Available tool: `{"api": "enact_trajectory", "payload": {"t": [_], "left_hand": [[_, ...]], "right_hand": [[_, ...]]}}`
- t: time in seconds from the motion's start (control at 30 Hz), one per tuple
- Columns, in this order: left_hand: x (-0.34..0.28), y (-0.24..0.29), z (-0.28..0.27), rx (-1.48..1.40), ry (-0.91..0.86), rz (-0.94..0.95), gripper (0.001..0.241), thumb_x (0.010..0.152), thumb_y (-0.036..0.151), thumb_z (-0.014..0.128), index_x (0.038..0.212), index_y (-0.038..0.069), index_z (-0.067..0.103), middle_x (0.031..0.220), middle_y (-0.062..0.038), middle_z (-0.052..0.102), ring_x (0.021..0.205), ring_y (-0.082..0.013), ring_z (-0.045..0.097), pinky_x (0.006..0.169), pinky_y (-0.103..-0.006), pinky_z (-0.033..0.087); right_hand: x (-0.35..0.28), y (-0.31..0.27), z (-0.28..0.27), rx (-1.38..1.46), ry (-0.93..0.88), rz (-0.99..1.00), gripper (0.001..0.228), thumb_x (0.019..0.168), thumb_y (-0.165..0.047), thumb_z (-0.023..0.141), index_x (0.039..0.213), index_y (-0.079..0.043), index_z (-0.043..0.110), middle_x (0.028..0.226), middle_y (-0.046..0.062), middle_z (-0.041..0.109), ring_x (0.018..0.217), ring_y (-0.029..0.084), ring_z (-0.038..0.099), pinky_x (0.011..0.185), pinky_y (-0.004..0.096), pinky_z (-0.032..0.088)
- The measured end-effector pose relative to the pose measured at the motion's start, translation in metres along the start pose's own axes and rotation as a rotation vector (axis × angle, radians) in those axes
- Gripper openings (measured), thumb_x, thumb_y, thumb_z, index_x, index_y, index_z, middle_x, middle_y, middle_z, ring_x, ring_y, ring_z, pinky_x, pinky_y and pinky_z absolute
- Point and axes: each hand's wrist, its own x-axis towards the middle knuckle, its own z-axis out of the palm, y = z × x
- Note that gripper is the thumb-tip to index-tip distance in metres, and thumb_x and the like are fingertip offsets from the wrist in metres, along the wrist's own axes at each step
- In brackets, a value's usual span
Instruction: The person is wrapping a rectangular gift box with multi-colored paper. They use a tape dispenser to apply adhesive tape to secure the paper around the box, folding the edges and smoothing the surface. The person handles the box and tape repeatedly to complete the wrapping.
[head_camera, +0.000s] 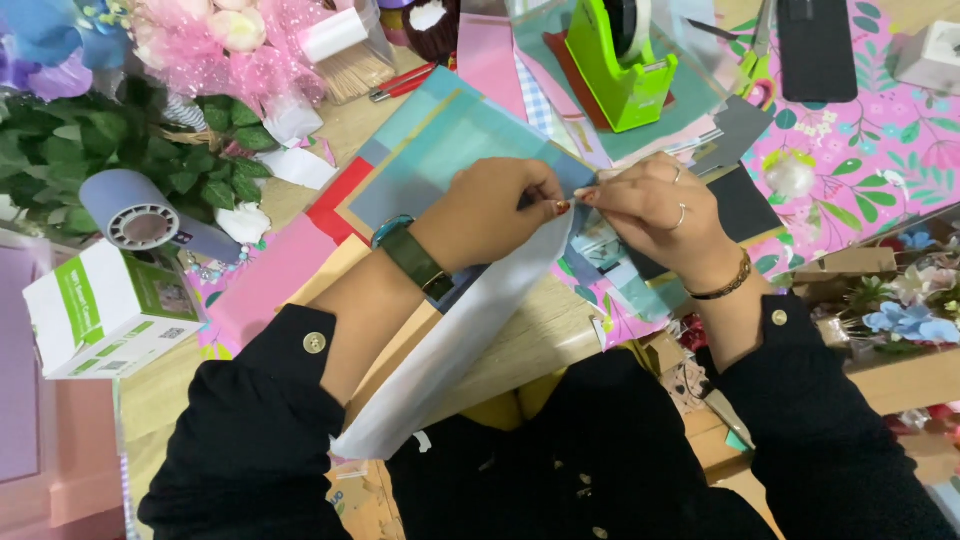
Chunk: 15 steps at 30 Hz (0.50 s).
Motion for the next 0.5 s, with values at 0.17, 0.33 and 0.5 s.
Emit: {"api": "enact_trajectory", "payload": {"t": [0.17, 0.33, 0.5], "left_hand": [[0.003, -0.004, 0.002, -0.080, -0.024, -0.040, 0.015, 0.094, 0.027, 0.062, 0.097, 0.020, 0.075, 0.086, -0.001, 0.074, 0.093, -0.0306, 0.071, 0.090, -0.0515, 0.047], [0.001, -0.001, 0.001, -0.081, -0.025, -0.077, 0.015, 0.095, 0.027, 0.062, 0.099, 0.022, 0.075, 0.086, 0.001, 0.073, 0.094, -0.0287, 0.071, 0.089, -0.0459, 0.041], [-0.003, 0.005, -0.002, -0.045, -0.028, -0.100, 0.015, 0.096, 0.027, 0.062, 0.100, 0.021, 0.075, 0.086, 0.001, 0.073, 0.094, -0.0292, 0.071, 0.090, -0.0464, 0.039]], "right_hand": [[-0.003, -0.006, 0.000, 0.008, 0.009, -0.038, 0.004, 0.093, 0.005, 0.078, 0.096, 0.002, 0.078, 0.087, 0.015, 0.077, 0.071, 0.032, 0.069, 0.069, 0.041, 0.053], [-0.008, -0.004, -0.002, 0.012, 0.021, -0.091, 0.006, 0.095, 0.003, 0.075, 0.091, 0.004, 0.079, 0.087, 0.018, 0.078, 0.071, 0.031, 0.070, 0.068, 0.039, 0.052], [-0.011, -0.011, -0.001, 0.025, 0.021, -0.070, 0.007, 0.095, 0.001, 0.074, 0.091, 0.004, 0.079, 0.088, 0.018, 0.078, 0.073, 0.031, 0.071, 0.068, 0.039, 0.053]]}}
